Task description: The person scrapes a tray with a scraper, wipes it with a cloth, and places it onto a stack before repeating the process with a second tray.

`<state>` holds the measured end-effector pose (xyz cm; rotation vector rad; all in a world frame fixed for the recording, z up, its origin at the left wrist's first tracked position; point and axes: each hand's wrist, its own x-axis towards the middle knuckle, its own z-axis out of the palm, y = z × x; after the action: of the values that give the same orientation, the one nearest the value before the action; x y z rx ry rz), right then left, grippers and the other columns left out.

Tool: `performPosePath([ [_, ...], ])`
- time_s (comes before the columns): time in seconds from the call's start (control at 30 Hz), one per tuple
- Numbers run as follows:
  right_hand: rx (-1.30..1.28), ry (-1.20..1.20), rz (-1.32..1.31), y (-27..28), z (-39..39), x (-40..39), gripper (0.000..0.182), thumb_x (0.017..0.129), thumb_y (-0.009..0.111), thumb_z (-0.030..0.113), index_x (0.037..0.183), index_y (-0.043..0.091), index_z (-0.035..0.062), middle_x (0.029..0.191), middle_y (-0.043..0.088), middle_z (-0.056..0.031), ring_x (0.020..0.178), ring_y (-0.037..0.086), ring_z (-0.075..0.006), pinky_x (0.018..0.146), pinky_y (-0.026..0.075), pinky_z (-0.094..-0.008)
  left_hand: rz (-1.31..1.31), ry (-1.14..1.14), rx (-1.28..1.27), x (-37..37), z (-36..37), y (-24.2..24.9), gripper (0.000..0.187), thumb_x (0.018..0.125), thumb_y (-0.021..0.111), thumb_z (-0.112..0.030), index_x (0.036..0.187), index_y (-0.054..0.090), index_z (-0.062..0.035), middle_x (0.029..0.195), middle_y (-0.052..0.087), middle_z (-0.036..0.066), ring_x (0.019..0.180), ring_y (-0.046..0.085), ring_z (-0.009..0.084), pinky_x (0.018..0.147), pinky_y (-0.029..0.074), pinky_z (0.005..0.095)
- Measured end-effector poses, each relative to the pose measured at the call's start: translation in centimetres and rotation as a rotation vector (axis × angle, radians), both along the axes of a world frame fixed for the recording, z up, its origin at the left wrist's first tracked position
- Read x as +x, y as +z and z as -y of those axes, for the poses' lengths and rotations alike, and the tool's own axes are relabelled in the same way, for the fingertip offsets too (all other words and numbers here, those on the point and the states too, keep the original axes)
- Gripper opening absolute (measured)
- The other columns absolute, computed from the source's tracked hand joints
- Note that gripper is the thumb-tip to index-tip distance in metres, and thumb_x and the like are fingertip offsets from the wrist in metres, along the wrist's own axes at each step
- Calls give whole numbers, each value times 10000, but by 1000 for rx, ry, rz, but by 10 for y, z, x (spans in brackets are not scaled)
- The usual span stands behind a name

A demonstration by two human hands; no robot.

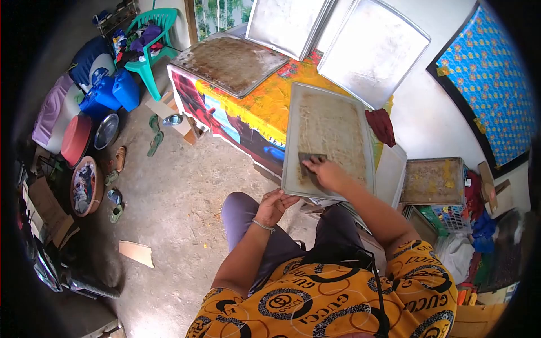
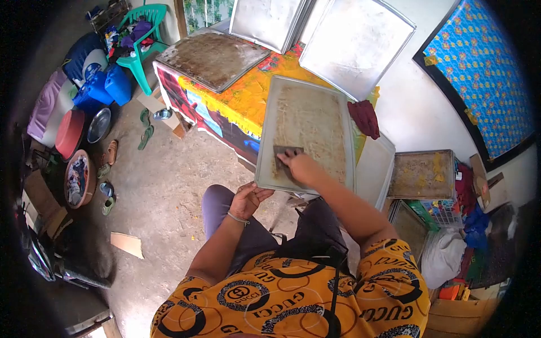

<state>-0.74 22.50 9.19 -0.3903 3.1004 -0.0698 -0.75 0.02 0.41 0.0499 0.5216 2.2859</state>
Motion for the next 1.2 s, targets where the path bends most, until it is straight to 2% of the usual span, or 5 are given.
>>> performPosePath([
  [0.37,-363,-33,-194,-24,-108,-121,409,851,450,76,1228,581,165,972,662,-148,914,624,-330,870,484,-408,-48,2,-20,3,1,0,358,890,549,-214,1156,552,25,1117,620,194,1064,595,324,995,423,445],
  [0.57,-21,-76,-219,-19,-47,-23,476,788,471,27,1236,577,151,1085,633,-190,934,615,-383,865,482,-416,-157,-240,-193,30,-20,10,549,923,517,-400,1318,414,-34,1312,495,165,1125,547,324,1006,393,444],
  [0.77,-361,-26,-72,20,-38,46,495,773,486,17,1241,567,157,1074,622,-189,881,616,-372,783,486,-426,-338,-344,-413,49,-71,23,603,956,402,-480,1288,443,22,1285,536,165,1097,569,292,946,420,408],
  [1.13,-558,-49,-203,54,-68,108,513,757,477,-42,1225,573,144,1097,611,-171,899,610,-367,790,492,-395,-42,324,-538,7,-19,26,283,927,421,-290,930,547,-36,989,595,104,964,582,250,822,484,413],
  [1.2,-581,-52,-227,52,-68,116,509,759,474,-49,1219,577,141,1101,610,-172,917,609,-361,809,489,-390,-15,473,-468,0,-8,25,327,922,460,-340,1092,481,-62,1140,526,120,1022,544,284,876,449,455],
])
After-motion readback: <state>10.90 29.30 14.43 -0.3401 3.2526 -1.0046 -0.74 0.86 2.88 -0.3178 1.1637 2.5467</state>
